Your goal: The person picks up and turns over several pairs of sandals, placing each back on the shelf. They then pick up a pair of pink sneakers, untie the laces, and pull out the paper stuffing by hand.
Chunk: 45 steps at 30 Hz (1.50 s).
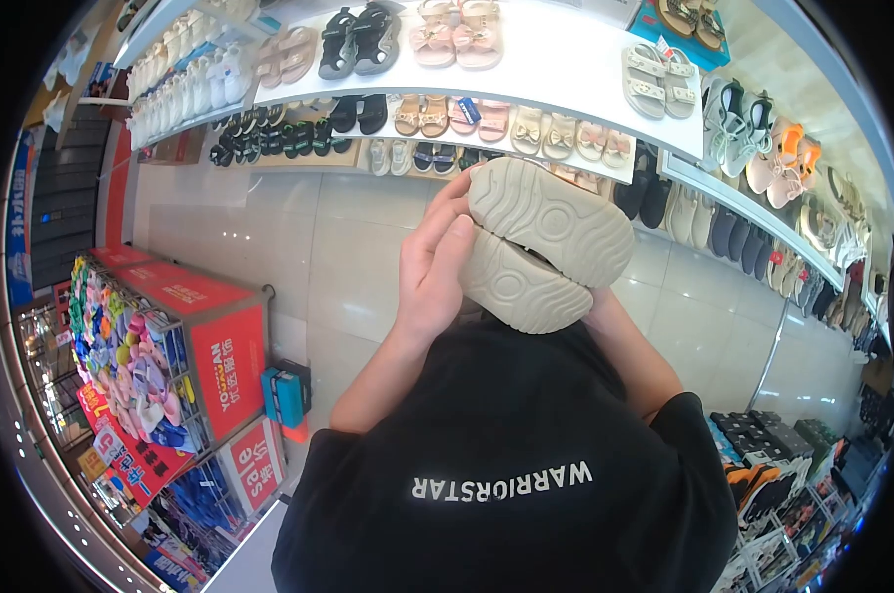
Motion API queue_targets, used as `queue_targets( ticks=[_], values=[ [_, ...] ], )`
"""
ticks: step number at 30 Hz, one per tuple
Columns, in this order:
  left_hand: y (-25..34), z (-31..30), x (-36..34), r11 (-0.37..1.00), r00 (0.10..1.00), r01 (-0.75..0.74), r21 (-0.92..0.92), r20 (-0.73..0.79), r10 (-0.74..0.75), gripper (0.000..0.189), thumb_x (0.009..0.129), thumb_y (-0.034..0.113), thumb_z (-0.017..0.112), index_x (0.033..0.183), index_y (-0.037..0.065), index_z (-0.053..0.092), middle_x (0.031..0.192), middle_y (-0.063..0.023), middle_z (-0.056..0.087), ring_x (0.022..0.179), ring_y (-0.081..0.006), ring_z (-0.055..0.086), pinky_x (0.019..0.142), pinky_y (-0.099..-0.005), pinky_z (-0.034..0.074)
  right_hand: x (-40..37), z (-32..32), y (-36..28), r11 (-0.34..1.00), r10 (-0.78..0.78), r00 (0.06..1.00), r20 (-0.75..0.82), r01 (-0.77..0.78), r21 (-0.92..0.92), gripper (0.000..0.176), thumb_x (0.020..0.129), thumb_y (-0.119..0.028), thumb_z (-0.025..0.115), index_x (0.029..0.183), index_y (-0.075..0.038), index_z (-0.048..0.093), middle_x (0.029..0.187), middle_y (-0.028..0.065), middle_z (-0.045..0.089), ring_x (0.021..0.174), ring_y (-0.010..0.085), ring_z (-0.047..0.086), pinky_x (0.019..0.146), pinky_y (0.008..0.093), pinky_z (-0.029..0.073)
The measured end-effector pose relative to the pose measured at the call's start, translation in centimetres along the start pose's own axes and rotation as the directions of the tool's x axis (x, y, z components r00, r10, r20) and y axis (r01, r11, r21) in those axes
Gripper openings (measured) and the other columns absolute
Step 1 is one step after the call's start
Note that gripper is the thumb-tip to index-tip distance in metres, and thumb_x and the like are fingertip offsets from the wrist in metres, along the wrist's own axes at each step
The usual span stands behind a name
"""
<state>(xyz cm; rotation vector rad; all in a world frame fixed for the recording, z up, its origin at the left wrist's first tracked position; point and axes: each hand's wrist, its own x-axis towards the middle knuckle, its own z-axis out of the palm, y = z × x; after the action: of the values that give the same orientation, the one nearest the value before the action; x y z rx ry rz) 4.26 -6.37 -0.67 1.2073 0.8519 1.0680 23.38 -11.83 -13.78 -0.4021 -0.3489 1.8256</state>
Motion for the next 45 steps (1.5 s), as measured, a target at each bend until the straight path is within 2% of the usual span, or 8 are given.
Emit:
queue_targets(
  ticks=[27,30,32,33,34,36,38,45],
  values=[
    [-3.8,2.2,5.2,0.96,0.967,0.25,-0.125,0.085,-0.241,0.037,0.099,0.018,0.053,0.124,-0.009,0.059,0.148,-0.0231,0.043,0.14,-0.0255,0.036,0.113,-0.0373,0.029,1.3,-1.1,-4.2,0.977,-0.036,0.998,-0.061,0.048,0.209,0.06,0.101,-0.04,0.052,0.149,-0.009,0.034,0.146,0.0118,0.047,0.13,0.0253,0.052,0.105,0.0411,0.049],
    [-6.8,1.6,5.2,0.968,0.969,0.244,0.055,0.037,-0.246,0.05,0.102,0.025,0.051,0.138,-0.009,0.046,0.151,-0.024,0.037,0.14,-0.0259,0.036,0.114,-0.038,0.029,1.5,-0.4,-5.2,0.992,-0.124,0.978,-0.17,0.118,-0.042,0.058,0.101,-0.035,0.055,0.147,-0.007,0.037,0.141,0.0138,0.052,0.123,0.0246,0.058,0.097,0.0378,0.054],
    [-8.5,1.4,4.3,0.918,0.967,0.254,0.305,-0.049,-0.251,0.061,0.105,0.04,0.043,0.15,0.001,0.03,0.149,-0.0179,0.041,0.135,-0.0304,0.043,0.11,-0.0483,0.037,2.2,0.8,-6.4,0.864,-0.326,0.92,-0.216,0.196,-0.464,0.043,0.099,-0.028,0.058,0.134,-0.004,0.053,0.119,0.0111,0.067,0.101,0.0219,0.069,0.08,0.0347,0.059],
    [-7.1,2.4,3.9,0.916,0.927,0.373,0.151,-0.008,-0.376,0.067,0.105,0.049,0.037,0.153,0.005,0.023,0.153,-0.0178,0.036,0.14,-0.0343,0.037,0.111,-0.0549,0.034,1.9,0.9,-8.1,0.61,-0.252,0.952,-0.173,0.017,-0.792,0.031,0.091,-0.021,0.064,0.114,-0.001,0.064,0.089,0.0123,0.073,0.08,0.0266,0.072,0.069,0.0371,0.057],
    [-7.2,2.5,3.7,0.913,0.924,0.378,0.153,-0.004,-0.381,0.067,0.105,0.049,0.037,0.153,0.005,0.023,0.153,-0.0178,0.036,0.14,-0.0343,0.037,0.111,-0.0549,0.034,2.1,2.0,-8.9,0.614,-0.254,0.95,-0.18,0.015,-0.79,0.031,0.091,-0.021,0.064,0.114,-0.001,0.064,0.089,0.0123,0.073,0.08,0.0266,0.072,0.069,0.0371,0.057],
    [-7.6,2.6,3.3,0.704,0.837,0.544,-0.456,0.351,-0.42,0.072,0.103,0.049,0.041,0.153,0.001,0.023,0.157,-0.0198,0.027,0.141,-0.034,0.035,0.111,-0.0436,0.037,2.8,4.5,-9.4,-0.019,-0.382,0.917,0.115,0.117,-0.993,0.026,0.082,-0.019,0.066,0.101,0.0,0.067,0.072,0.0174,0.069,0.067,0.0352,0.068,0.062,0.0418,0.053],
    [-7.5,2.7,2.7,0.627,0.824,0.562,-0.539,0.437,-0.361,0.069,0.103,0.052,0.038,0.151,0.003,0.029,0.152,-0.0162,0.036,0.137,-0.032,0.04,0.11,-0.0445,0.039,2.6,4.9,-9.0,-0.267,-0.249,0.959,0.137,0.068,-0.961,0.034,0.076,-0.024,0.071,0.102,-0.002,0.066,0.075,0.02,0.066,0.071,0.0391,0.066,0.064,0.046,0.052],
    [-9.3,0.3,0.4,0.58,0.891,0.448,-0.681,0.284,-0.355,0.063,0.093,0.046,0.052,0.135,-0.001,0.05,0.127,-0.0191,0.062,0.113,-0.0314,0.063,0.098,-0.0459,0.052,0.9,8.5,-8.0,-0.382,-0.111,0.973,0.201,0.145,-0.913,0.033,0.075,-0.026,0.075,0.097,-0.005,0.062,0.085,0.014,0.066,0.075,0.0339,0.066,0.065,0.0435,0.053]
  ],
)
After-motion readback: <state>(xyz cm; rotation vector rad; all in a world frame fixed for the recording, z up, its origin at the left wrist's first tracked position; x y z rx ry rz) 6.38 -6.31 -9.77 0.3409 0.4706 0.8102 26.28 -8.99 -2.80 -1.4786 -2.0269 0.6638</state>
